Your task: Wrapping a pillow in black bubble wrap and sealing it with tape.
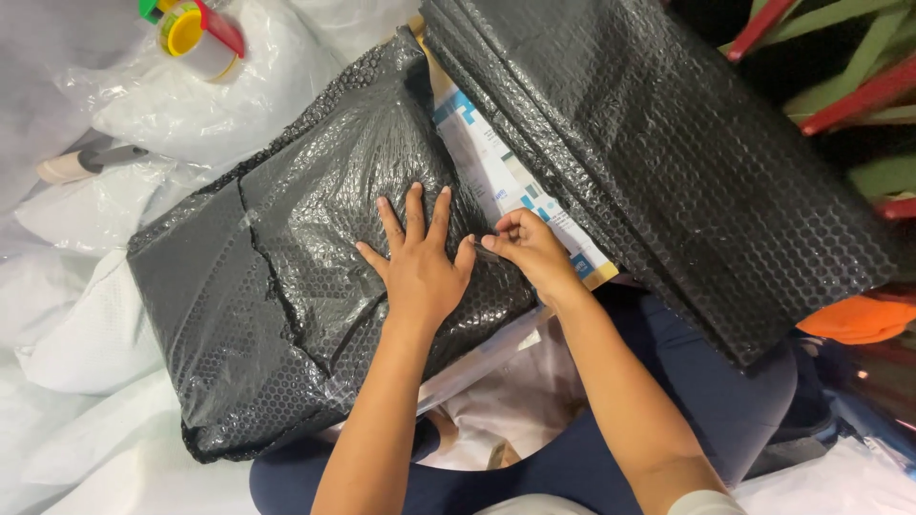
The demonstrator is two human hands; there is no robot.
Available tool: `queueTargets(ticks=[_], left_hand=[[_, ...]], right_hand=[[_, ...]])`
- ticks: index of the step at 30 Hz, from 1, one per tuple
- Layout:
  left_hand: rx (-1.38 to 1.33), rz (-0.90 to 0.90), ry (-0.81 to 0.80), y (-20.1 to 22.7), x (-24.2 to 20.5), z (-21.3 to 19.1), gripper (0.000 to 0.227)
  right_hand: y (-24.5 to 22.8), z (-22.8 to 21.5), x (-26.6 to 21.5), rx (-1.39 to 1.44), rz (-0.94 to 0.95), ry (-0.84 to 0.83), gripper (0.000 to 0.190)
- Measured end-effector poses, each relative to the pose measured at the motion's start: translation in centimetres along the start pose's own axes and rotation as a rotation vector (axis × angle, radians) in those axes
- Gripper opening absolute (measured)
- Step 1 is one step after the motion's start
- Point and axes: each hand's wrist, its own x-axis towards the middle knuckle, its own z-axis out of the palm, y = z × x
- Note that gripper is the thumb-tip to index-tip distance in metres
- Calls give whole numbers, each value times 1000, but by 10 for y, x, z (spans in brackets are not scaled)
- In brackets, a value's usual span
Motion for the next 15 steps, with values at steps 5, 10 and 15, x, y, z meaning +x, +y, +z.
queueTargets(ticks=[5, 10, 15], left_hand=[[6, 7, 9, 0, 0, 1, 67], [22, 11, 17, 0, 1, 3, 66], [13, 23, 15, -1, 0, 2, 65]], right_hand=[[17, -1, 11, -4, 26, -18, 41], [7, -5, 8, 23, 54, -57, 37], [-1, -13, 0, 23, 87, -98, 34]])
